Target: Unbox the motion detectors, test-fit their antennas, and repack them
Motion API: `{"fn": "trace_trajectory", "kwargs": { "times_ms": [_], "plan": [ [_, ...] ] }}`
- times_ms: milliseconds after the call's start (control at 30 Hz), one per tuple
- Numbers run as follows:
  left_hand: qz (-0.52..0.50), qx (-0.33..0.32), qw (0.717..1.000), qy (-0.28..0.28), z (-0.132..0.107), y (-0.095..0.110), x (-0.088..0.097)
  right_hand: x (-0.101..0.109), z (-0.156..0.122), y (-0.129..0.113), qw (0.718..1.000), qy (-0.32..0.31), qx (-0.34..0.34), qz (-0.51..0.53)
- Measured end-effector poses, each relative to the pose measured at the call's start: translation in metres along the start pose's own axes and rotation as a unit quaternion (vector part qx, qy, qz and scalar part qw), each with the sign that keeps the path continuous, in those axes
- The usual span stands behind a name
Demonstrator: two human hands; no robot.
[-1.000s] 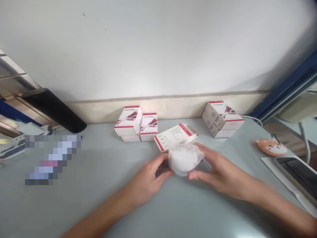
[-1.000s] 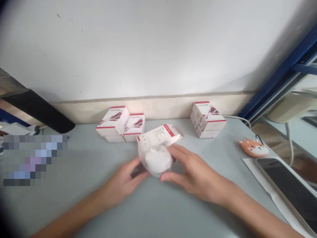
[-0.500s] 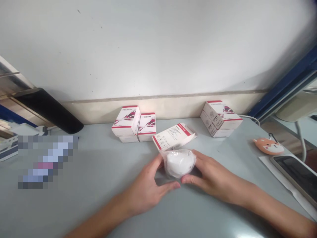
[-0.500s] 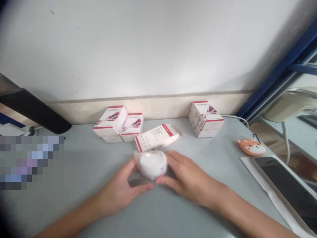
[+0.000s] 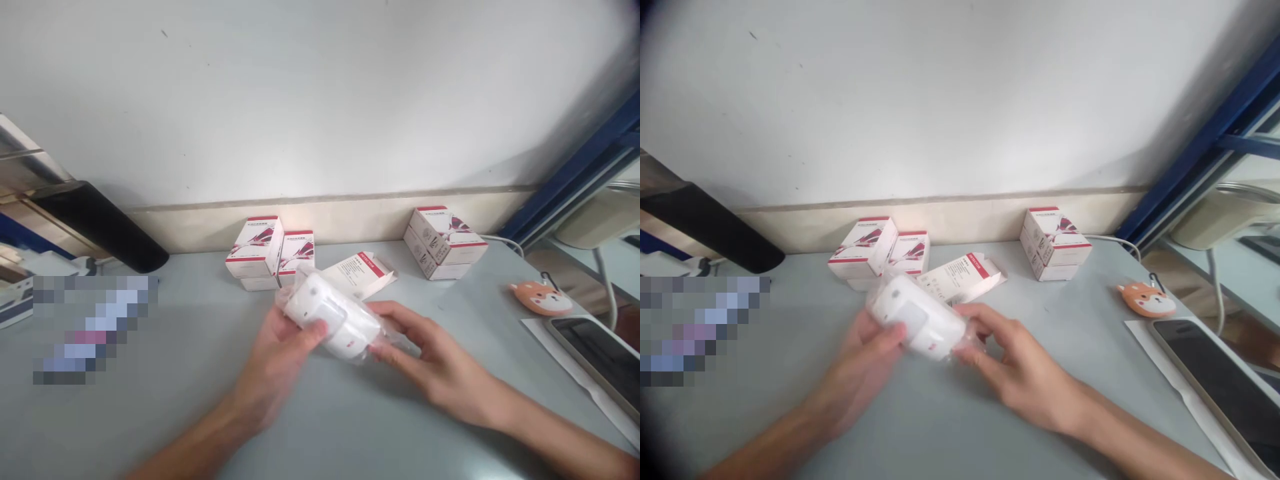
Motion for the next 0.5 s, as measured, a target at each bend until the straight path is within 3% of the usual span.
{"fn": "trace_trajectory", "kwargs": {
  "times_ms": [133, 200, 267, 400, 500],
  "plan": [
    [-0.077, 0.031, 0.997, 0.002, 0.001, -0.001, -0.005, 0.025, 0.002, 0.007, 0.993, 0.114, -0.019, 0.001],
    [-0.097, 0.042, 0.994, 0.009, 0.0, -0.002, -0.005, 0.031, 0.001, 0.012, 0.99, 0.135, -0.028, 0.029],
    [-0.113, 0.044, 0.992, 0.018, 0.0, -0.002, -0.005, 0.027, 0.0, 0.015, 0.991, 0.102, -0.031, 0.078],
    [-0.125, 0.027, 0.992, 0.015, 0.001, -0.002, -0.007, -0.002, -0.003, 0.016, 0.987, -0.021, -0.03, 0.157],
    [-0.113, 0.027, 0.993, -0.01, -0.001, -0.006, -0.011, -0.002, -0.003, 0.017, 0.976, 0.014, -0.017, 0.217]
  ]
}}
Point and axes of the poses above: each hand's wrist, its own z-axis towards the middle knuckle, its own x-axis out of the back of the hand, y = z × x, the point moved 10 cm from there along z, towards the middle knuckle, and after that the axes turned 13 degrees about -x, right-handed, at the moved point
